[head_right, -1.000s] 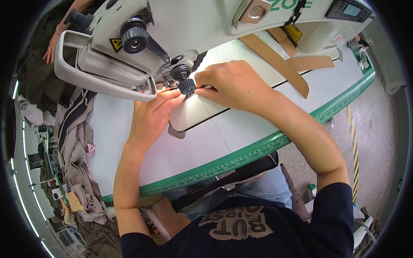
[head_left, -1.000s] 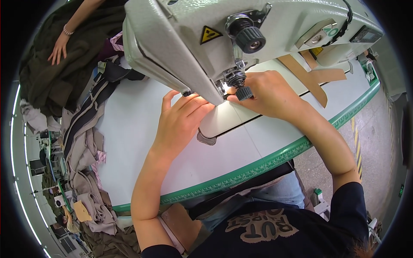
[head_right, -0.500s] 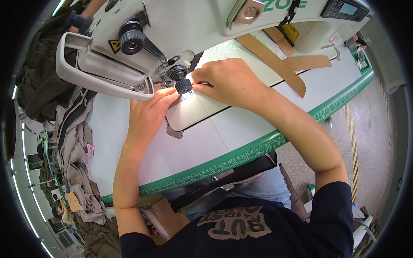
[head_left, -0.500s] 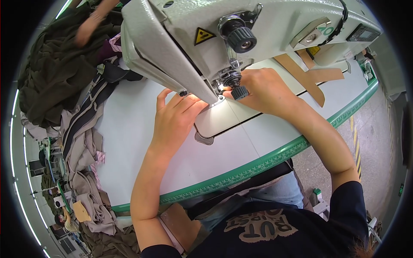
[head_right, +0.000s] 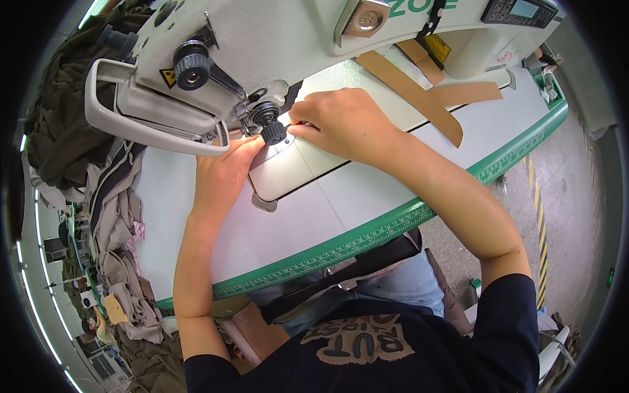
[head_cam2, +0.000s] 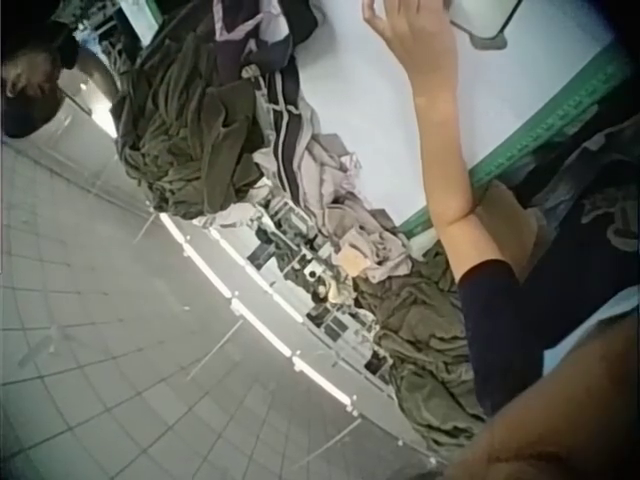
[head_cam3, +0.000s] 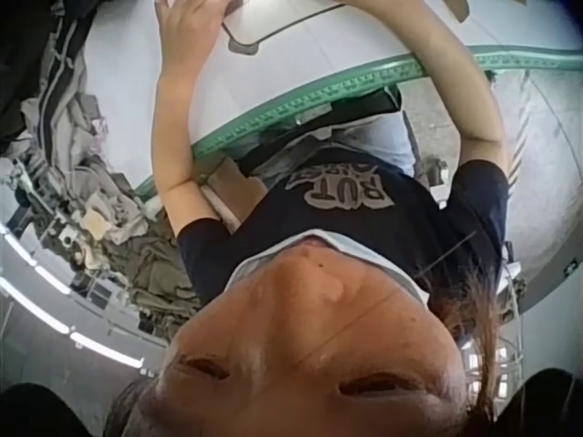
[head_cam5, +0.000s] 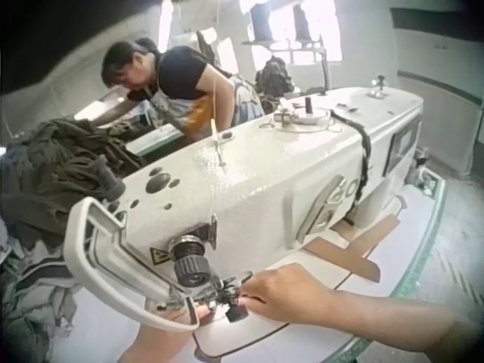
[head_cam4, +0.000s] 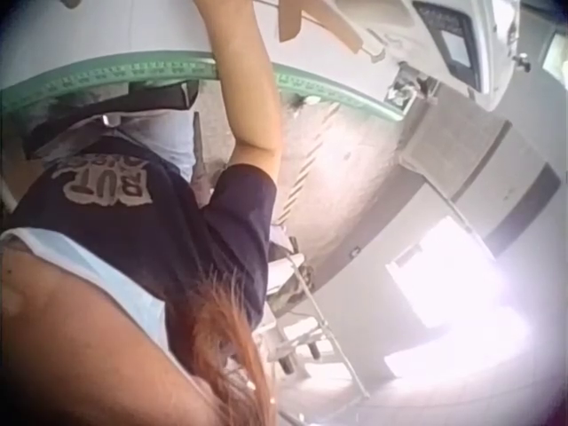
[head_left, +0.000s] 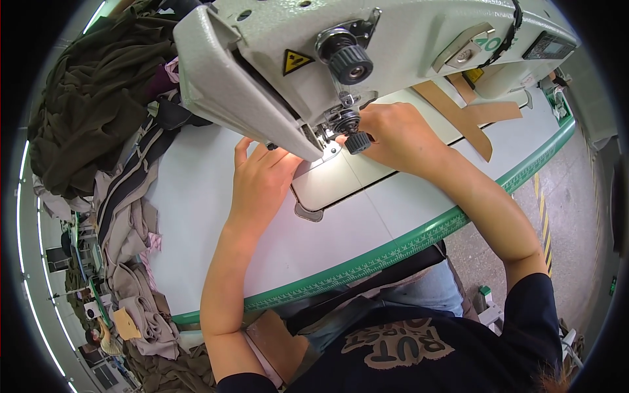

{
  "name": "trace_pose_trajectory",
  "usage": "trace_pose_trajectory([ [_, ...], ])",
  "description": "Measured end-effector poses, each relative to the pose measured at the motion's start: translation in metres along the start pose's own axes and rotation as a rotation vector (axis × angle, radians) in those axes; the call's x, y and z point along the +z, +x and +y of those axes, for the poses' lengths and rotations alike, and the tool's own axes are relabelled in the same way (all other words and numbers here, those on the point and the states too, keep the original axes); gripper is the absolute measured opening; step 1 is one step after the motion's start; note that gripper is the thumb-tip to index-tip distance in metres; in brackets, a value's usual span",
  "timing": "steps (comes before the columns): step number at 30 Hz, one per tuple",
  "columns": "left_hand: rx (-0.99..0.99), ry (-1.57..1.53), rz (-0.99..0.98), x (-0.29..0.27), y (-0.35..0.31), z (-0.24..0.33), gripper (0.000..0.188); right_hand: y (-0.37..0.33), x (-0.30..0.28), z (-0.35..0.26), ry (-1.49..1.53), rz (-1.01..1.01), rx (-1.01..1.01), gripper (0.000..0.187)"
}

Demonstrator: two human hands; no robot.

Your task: Sewing a black fabric strap using an industrial sewing machine.

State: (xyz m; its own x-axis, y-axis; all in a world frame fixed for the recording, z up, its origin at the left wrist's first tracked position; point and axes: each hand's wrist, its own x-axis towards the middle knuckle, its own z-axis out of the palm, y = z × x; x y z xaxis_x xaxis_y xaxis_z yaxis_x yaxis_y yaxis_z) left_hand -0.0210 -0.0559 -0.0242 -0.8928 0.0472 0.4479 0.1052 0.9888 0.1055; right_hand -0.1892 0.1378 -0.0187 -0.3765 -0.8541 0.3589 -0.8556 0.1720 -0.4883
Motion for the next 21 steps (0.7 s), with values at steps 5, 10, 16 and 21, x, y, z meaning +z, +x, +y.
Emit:
trace_pose_trajectory([
  [5,-0.024,-0.012,-0.017,0.002,-0.001,-0.004,0.018,-0.004,-0.015,-0.007,0.066,-0.022,0.089,0.029],
  [10,-0.050,-0.049,-0.029,0.004,-0.002,-0.009,0.020,-0.010,-0.025,0.000,0.020,-0.025,-0.031,0.019],
  [16,-0.034,-0.048,0.020,0.003,0.002,-0.008,0.023,-0.005,-0.016,-0.002,-0.016,0.180,-0.159,0.018],
  [21,-0.029,-0.043,-0.005,0.000,0.001,-0.007,0.026,-0.005,-0.010,-0.003,-0.066,0.232,-0.143,0.018],
])
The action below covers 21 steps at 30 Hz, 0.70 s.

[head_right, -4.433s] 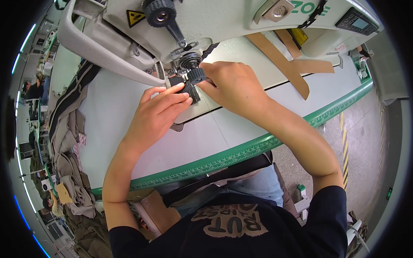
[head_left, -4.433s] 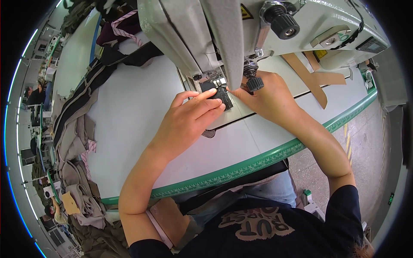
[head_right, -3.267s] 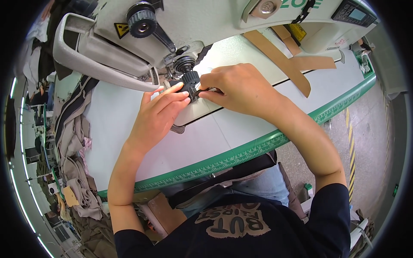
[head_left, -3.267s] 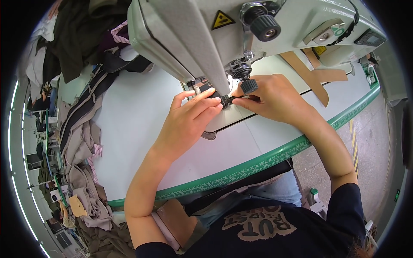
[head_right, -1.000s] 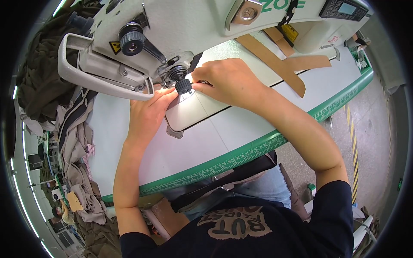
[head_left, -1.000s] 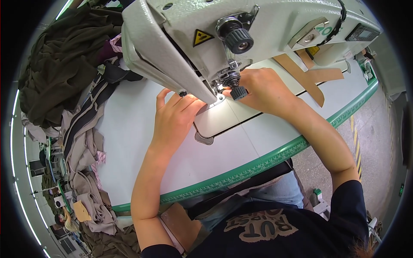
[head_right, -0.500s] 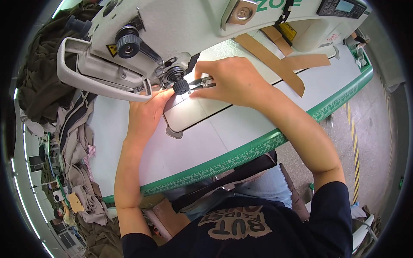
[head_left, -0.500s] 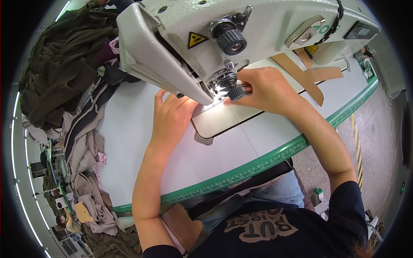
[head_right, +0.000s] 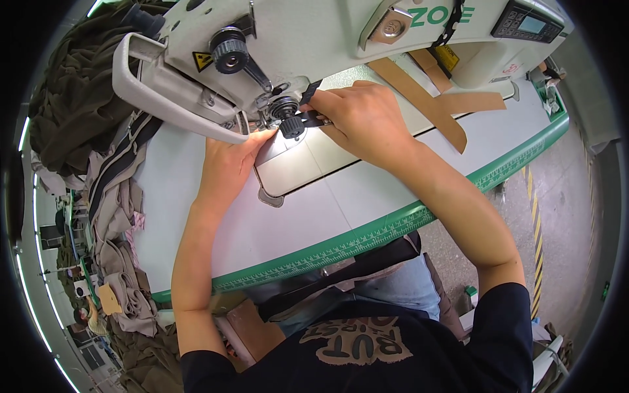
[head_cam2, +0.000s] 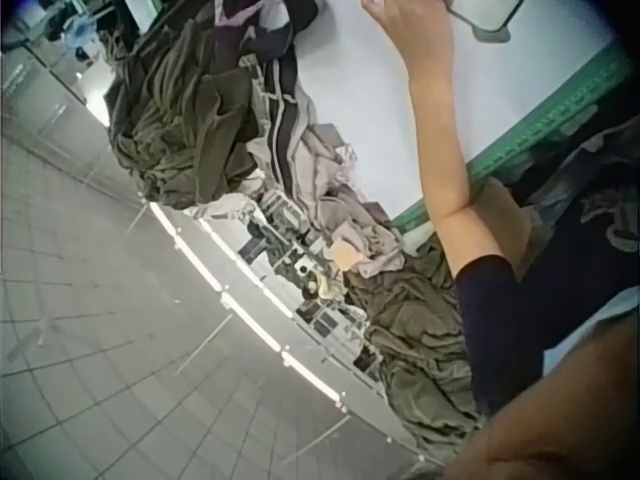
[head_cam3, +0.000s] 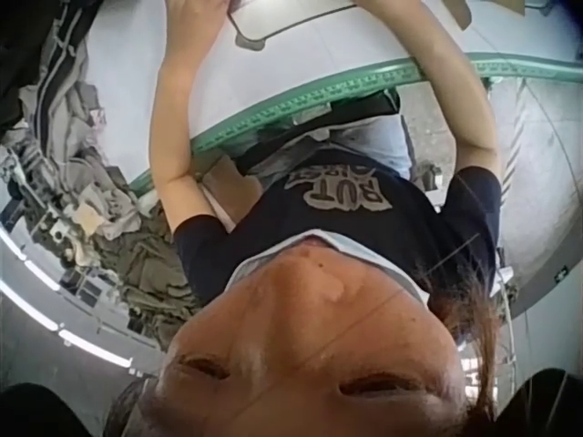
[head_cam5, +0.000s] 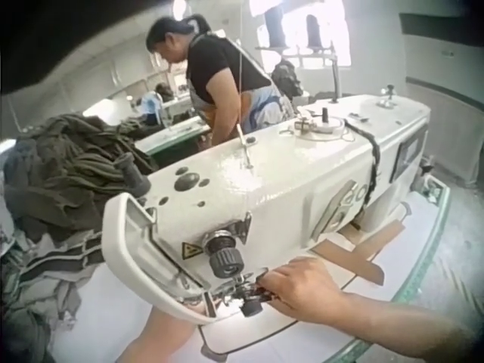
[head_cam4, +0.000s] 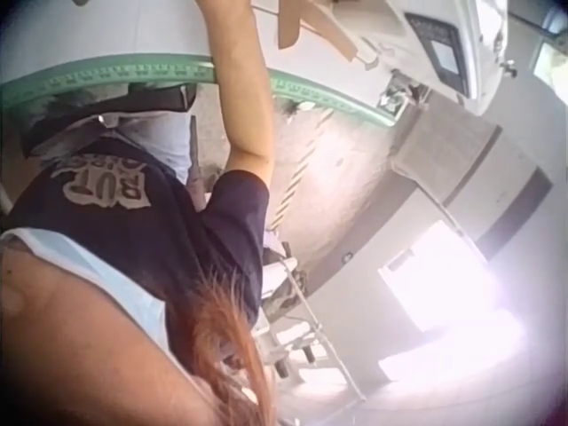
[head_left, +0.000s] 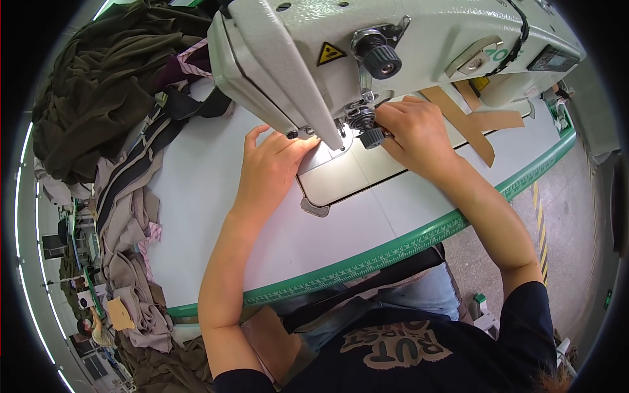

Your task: Sewing a black fabric strap using an industrial sewing machine.

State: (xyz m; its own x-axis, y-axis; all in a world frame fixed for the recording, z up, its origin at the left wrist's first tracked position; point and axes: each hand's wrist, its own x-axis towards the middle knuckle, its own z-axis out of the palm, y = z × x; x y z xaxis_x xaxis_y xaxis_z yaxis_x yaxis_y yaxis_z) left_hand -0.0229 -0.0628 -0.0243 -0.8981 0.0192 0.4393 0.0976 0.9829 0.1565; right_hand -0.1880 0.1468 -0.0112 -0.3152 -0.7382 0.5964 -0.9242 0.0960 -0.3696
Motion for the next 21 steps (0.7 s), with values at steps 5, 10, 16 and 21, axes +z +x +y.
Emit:
trace_pose_trajectory([
  [5,0.036,0.000,0.001,-0.005,0.002,0.004,0.027,-0.001,0.000,-0.001,-0.008,0.017,0.006,0.019],
  [10,0.044,-0.036,-0.011,-0.006,0.001,0.008,0.027,0.000,0.002,0.001,-0.022,0.048,-0.014,0.023],
  [16,0.043,-0.041,0.015,-0.004,-0.001,0.006,0.025,0.001,-0.006,0.000,0.005,-0.052,-0.095,0.030],
  [21,-0.036,-0.181,0.053,0.001,-0.003,0.007,0.018,-0.006,-0.018,-0.014,-0.002,-0.145,-0.036,0.028],
])
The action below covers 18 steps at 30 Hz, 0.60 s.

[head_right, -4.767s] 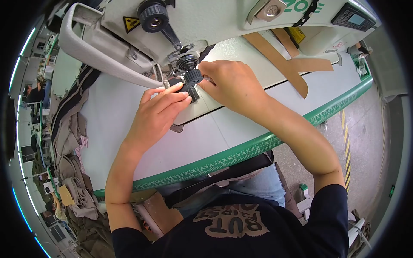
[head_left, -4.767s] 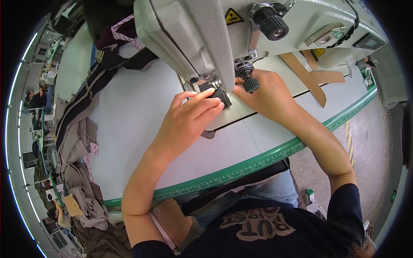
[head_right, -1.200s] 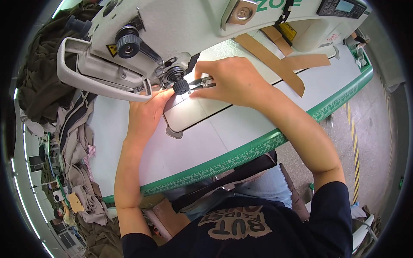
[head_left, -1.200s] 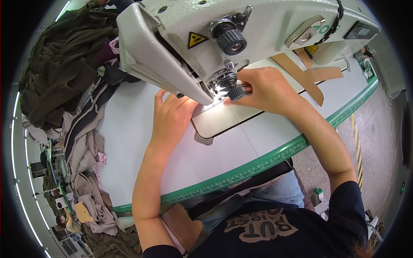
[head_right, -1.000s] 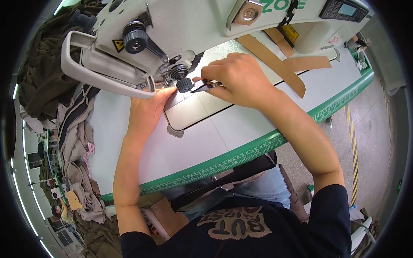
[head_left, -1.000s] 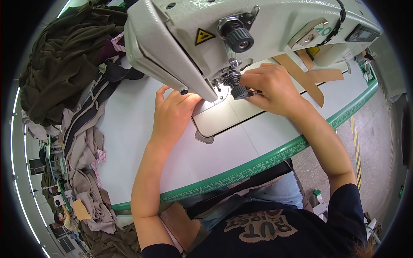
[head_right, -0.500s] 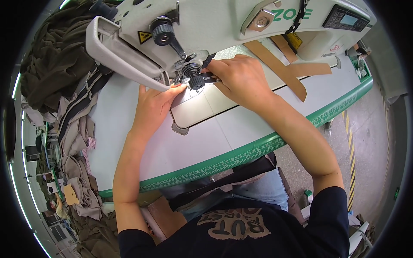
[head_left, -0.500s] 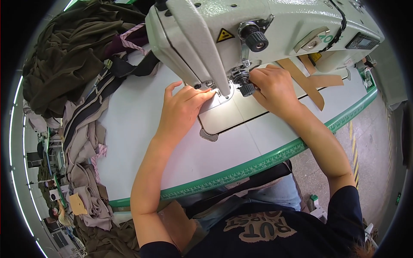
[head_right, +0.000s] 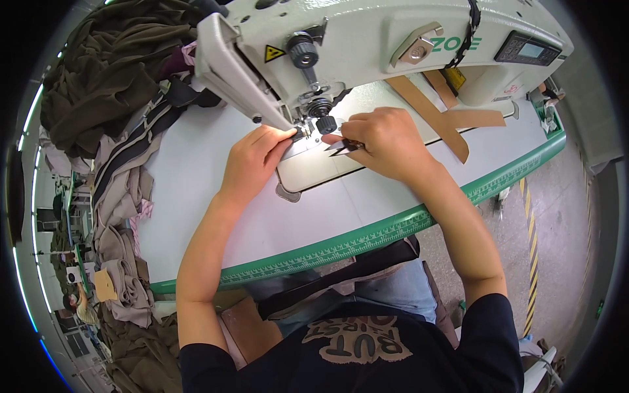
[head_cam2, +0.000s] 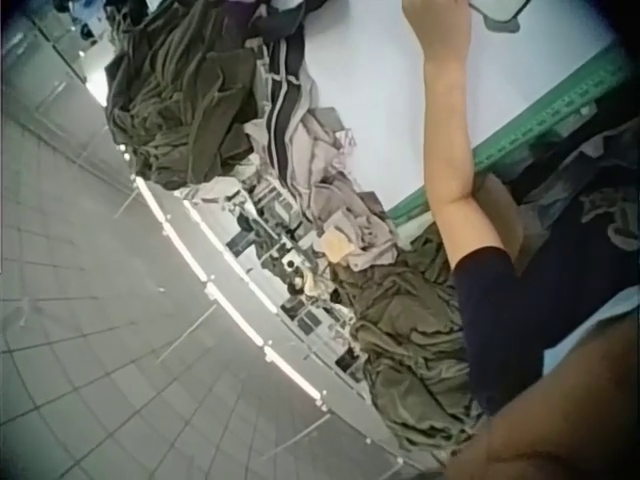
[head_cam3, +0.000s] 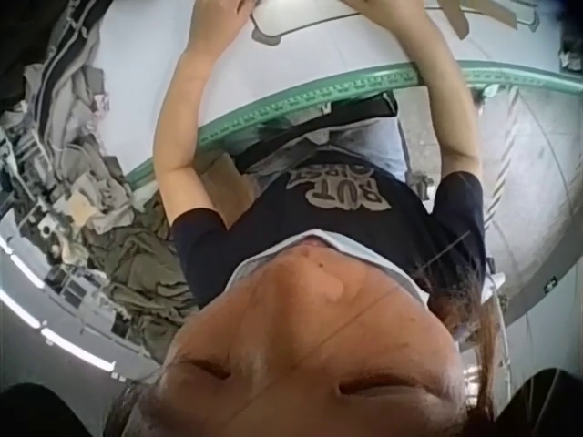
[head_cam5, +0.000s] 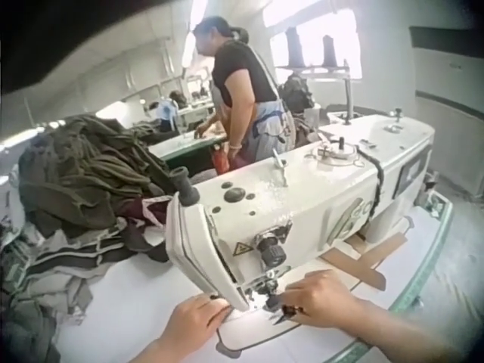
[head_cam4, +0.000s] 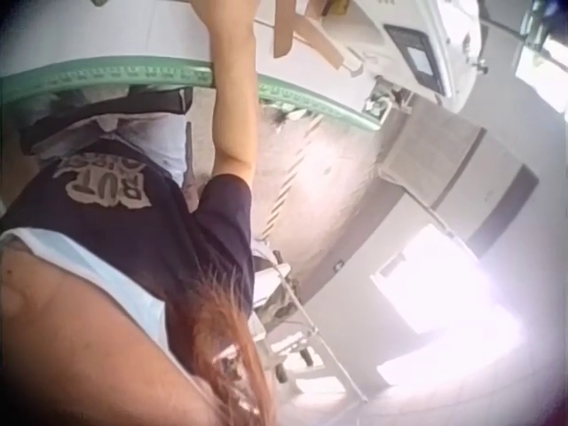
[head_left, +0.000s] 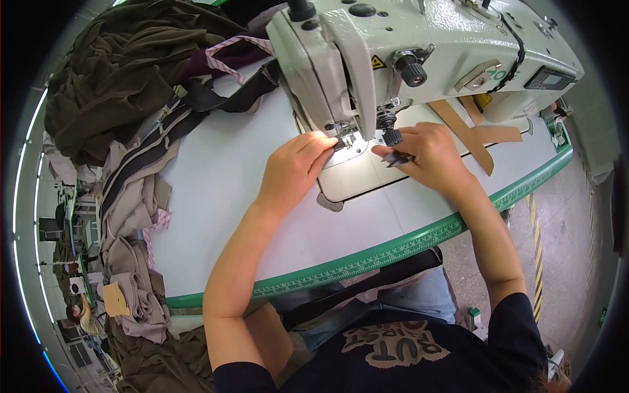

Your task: Sewing a black fabric strap using an industrial sewing machine.

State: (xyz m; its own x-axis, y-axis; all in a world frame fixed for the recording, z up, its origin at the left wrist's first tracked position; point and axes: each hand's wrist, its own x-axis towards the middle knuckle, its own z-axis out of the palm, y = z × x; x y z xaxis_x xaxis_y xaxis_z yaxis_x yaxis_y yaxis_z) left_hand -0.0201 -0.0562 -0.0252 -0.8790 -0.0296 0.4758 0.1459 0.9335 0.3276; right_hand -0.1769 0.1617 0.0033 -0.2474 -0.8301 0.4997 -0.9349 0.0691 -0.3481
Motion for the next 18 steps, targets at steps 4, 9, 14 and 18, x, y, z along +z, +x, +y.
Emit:
trace_pose_trajectory([
  [4,-0.005,0.040,0.051,0.004,0.000,0.003,0.014,-0.011,0.005,-0.019,0.180,0.009,0.111,0.025],
  [9,-0.037,0.134,0.054,0.004,-0.002,0.010,0.014,-0.023,0.009,-0.051,0.399,-0.044,0.193,0.021],
  [14,-0.095,0.097,0.067,-0.022,-0.019,0.014,0.009,-0.028,0.021,-0.070,0.511,-0.010,0.180,0.012],
  [18,-0.631,-0.351,0.103,-0.065,-0.047,0.034,0.012,-0.022,0.026,-0.086,0.571,0.166,0.159,0.010],
])
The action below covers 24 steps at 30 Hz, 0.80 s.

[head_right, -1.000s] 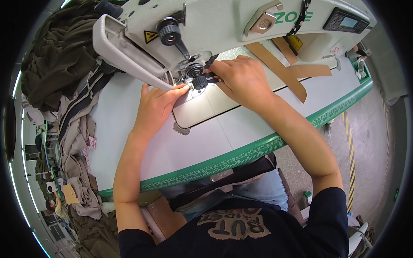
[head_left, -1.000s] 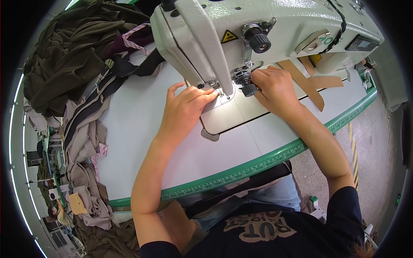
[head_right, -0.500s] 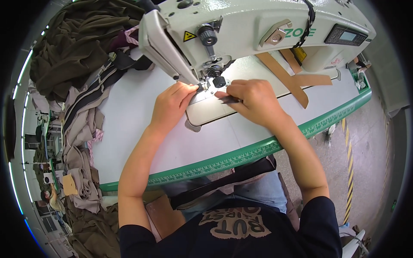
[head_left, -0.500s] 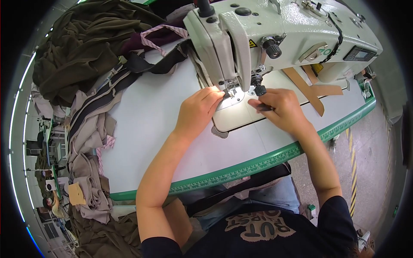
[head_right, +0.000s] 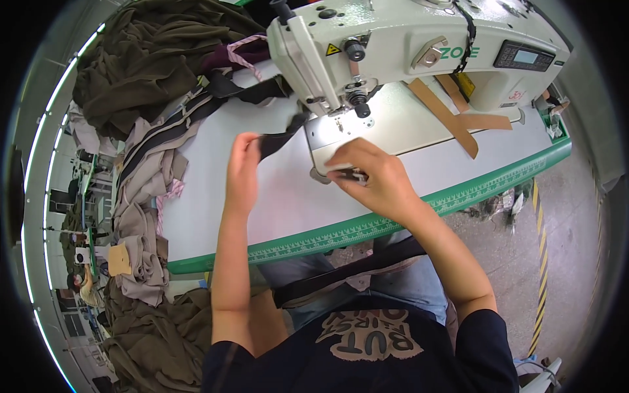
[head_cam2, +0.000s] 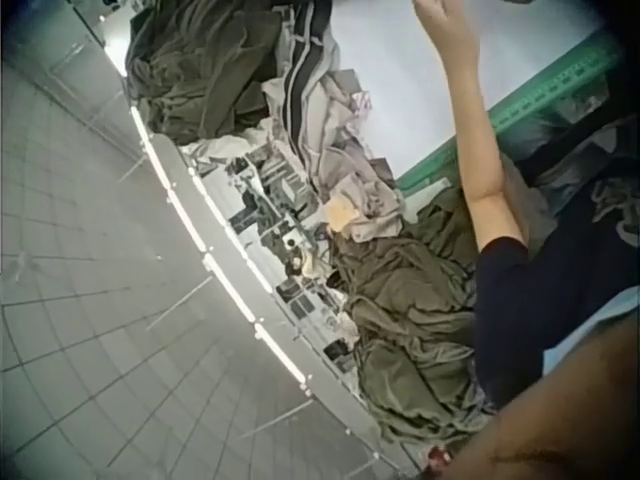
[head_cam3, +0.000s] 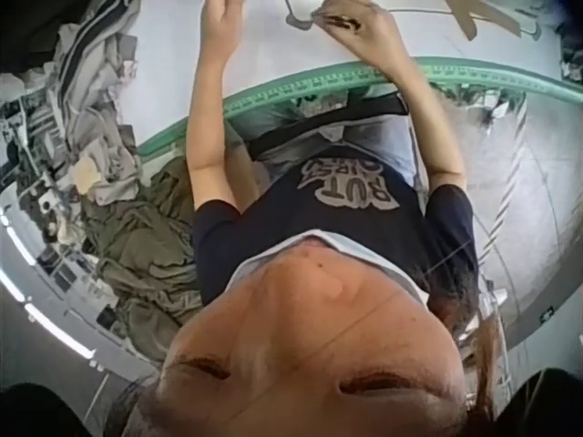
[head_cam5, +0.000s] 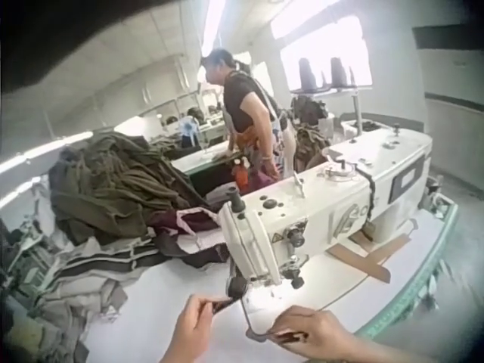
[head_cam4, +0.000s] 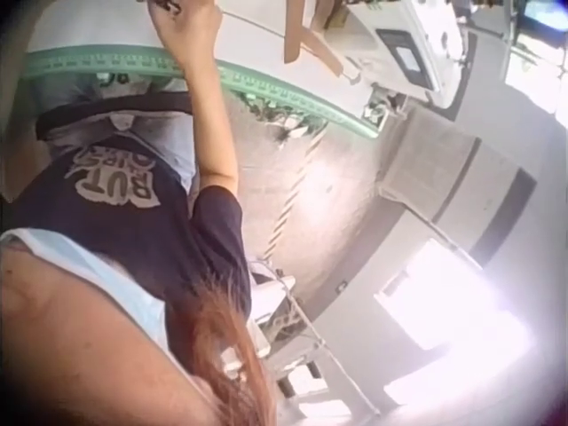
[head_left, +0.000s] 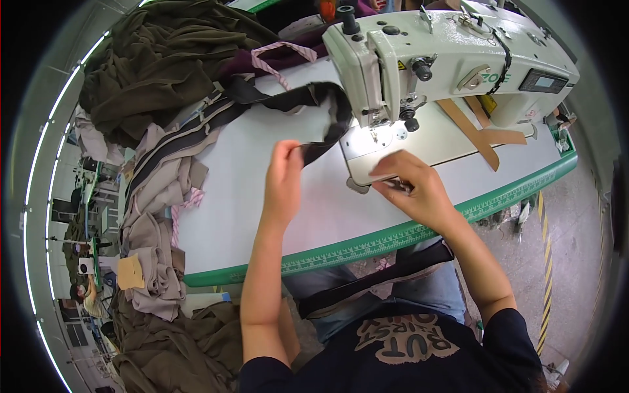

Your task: Sewing a black fabric strap using an industrial sewing machine.

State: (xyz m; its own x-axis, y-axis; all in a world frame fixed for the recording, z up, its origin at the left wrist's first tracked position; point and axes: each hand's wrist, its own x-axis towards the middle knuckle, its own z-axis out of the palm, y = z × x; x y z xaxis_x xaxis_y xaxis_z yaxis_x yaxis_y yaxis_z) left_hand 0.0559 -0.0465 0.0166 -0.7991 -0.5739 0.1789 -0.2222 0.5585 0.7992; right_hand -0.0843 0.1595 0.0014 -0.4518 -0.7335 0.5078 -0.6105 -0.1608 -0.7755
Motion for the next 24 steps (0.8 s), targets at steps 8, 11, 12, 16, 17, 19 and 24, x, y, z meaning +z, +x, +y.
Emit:
trace_pose_trajectory([
  [8,-0.178,-1.062,0.224,-0.045,-0.069,0.015,0.025,0.046,0.027,-0.043,0.262,-0.239,0.388,0.029],
  [11,-0.260,-1.133,0.292,-0.058,-0.082,0.014,0.029,0.051,0.042,-0.043,0.257,-0.456,0.389,0.025],
  [12,-0.264,-1.130,0.299,-0.060,-0.085,0.013,0.029,0.051,0.045,-0.044,0.263,-0.463,0.389,0.025],
  [16,-0.247,-1.134,0.327,-0.064,-0.091,0.009,0.031,0.050,0.048,-0.052,0.334,-0.489,0.465,0.022],
  [17,-0.218,-1.127,0.318,-0.064,-0.092,0.006,0.030,0.049,0.050,-0.052,0.353,-0.476,0.459,0.021],
  [19,-0.160,-1.116,0.295,-0.064,-0.094,0.001,0.028,0.046,0.052,-0.052,0.389,-0.447,0.450,0.022],
  [24,-0.125,-1.063,0.325,-0.062,-0.096,-0.002,0.023,0.042,0.053,-0.046,0.395,-0.460,0.423,0.022],
])
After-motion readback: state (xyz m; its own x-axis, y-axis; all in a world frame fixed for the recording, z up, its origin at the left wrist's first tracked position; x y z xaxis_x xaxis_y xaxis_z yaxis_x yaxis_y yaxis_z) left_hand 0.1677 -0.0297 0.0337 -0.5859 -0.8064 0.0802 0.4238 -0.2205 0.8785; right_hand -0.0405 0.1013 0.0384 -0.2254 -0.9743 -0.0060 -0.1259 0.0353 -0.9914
